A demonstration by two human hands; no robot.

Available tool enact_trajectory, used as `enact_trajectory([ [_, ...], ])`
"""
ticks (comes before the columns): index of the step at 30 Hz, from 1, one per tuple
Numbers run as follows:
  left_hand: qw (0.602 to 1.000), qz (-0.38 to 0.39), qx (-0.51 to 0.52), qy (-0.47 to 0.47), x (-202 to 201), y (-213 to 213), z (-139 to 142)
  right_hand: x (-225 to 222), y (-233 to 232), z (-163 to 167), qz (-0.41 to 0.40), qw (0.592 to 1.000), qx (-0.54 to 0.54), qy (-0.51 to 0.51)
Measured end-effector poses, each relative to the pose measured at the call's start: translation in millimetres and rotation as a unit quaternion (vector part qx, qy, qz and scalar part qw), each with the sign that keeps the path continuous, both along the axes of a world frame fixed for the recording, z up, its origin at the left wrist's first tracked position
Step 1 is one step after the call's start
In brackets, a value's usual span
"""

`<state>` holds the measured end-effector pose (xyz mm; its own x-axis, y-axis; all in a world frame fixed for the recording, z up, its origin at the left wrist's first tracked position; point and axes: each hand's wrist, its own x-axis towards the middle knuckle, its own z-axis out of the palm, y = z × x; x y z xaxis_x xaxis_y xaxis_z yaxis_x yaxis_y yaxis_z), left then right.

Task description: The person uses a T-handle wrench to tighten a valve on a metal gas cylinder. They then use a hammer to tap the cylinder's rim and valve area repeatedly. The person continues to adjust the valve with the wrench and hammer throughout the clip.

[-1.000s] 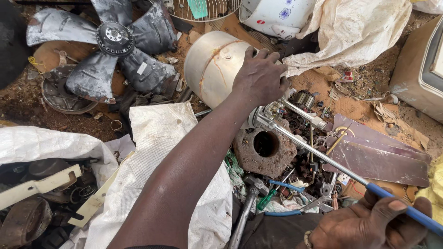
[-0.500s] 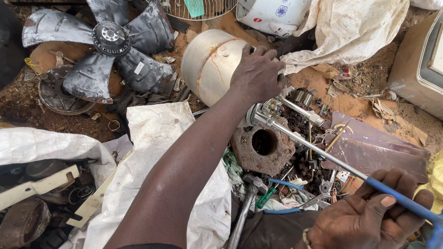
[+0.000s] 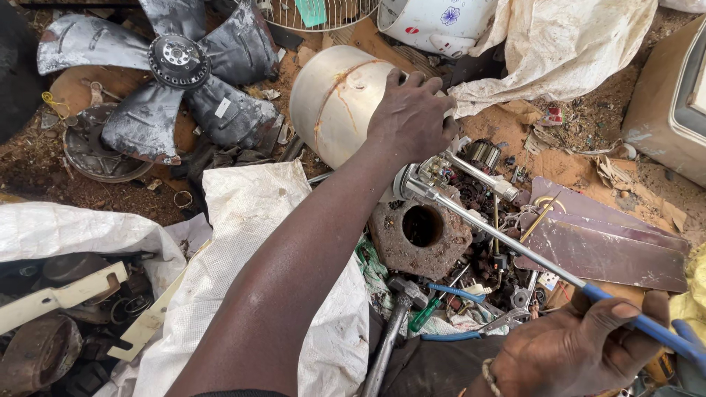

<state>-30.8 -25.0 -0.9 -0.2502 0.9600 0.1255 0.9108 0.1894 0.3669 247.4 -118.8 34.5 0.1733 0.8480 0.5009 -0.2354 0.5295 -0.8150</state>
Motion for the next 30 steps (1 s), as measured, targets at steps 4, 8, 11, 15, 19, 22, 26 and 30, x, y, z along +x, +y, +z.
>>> enact_trajectory([
  [4, 1.000, 0.006, 0.004, 0.006, 0, 1, -1, 9, 1, -5, -0.035, 0.998, 0.013, -0.049],
  [8, 1.000, 0.006, -0.003, 0.005, 2, 2, -3, 12, 3, -4, 0.026, 1.000, -0.013, 0.011],
  [11, 1.000, 0.002, -0.003, 0.009, 1, 2, -3, 6, 4, -3, -0.061, 0.998, -0.020, -0.005],
  [15, 1.000, 0.003, 0.000, 0.006, 0, 2, -1, 1, 4, 0, -0.063, 0.997, -0.006, -0.038],
  [19, 1.000, 0.005, -0.001, 0.003, 1, 1, 1, 4, 4, 0, -0.032, 0.999, -0.034, 0.009],
  [22, 1.000, -0.010, -0.030, 0.005, 0, 1, 1, 9, 5, -3, -0.057, 0.997, -0.024, -0.045],
  [26, 1.000, 0.001, 0.011, 0.002, -1, 2, 0, 11, 6, -7, -0.021, 0.999, 0.005, -0.048],
  [30, 1.000, -0.003, -0.006, 0.001, 1, 3, -1, 7, 5, -5, -0.061, 0.997, -0.041, -0.036],
])
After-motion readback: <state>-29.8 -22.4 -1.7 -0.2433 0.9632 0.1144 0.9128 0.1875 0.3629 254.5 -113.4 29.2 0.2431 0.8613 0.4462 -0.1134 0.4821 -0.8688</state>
